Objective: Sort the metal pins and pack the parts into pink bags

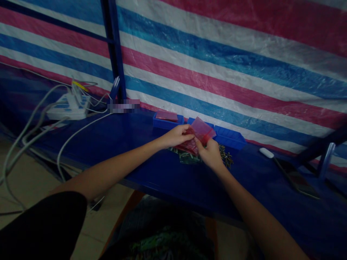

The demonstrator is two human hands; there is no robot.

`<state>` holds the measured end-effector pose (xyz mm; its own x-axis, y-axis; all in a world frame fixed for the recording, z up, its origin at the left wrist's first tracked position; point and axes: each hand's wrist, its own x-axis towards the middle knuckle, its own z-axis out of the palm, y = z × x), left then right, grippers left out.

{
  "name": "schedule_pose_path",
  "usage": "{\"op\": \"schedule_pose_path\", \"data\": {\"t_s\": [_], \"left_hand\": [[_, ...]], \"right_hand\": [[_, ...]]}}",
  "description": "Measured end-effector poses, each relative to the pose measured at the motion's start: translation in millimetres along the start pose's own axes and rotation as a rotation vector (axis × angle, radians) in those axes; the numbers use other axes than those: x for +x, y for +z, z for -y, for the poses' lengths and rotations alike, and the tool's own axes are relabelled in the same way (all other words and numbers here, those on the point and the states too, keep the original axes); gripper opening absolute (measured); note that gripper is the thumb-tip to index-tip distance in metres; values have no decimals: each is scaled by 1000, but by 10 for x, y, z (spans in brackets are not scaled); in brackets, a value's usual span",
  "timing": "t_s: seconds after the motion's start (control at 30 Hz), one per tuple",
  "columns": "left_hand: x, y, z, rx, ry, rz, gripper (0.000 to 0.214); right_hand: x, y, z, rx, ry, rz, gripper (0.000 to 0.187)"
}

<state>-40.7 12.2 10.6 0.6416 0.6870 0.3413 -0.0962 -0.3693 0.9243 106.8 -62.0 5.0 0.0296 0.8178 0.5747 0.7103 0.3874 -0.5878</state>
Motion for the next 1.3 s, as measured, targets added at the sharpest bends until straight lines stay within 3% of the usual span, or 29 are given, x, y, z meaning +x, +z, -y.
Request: {"op": "schedule_pose_path", "data": {"t_s": [0.2, 0.4, 0.53, 0.67, 0.73, 0.87, 0.97, 1.1, 1.3], "left_hand": [[26, -62, 76, 131, 72, -93, 16], [18, -44, 56, 122, 61, -138, 14], [40, -72, 82, 207, 4, -239, 13], [76, -153, 147, 203, -114, -307, 25], [87, -197, 156, 122, -161, -253, 40], [70, -254, 98, -76, -151, 53, 66], [38, -247, 42, -122, -163, 107, 52], [28, -186, 16, -165, -176, -65, 12], [31, -97, -30, 0, 42, -215, 19]], "right_hand": [[37, 31, -99, 167, 89, -2, 31], [62, 25, -86, 295, 132, -6, 28], [62, -16, -105, 64, 77, -73, 21], [61, -88, -112, -217, -86, -218, 18], [56, -115, -96, -257, -149, -250, 17], [25, -117, -65, -272, -235, -199, 17], [8, -94, -70, -273, -264, -121, 28], [22, -72, -96, -190, -240, -54, 40], [58, -63, -87, -19, -88, -90, 27]]}}
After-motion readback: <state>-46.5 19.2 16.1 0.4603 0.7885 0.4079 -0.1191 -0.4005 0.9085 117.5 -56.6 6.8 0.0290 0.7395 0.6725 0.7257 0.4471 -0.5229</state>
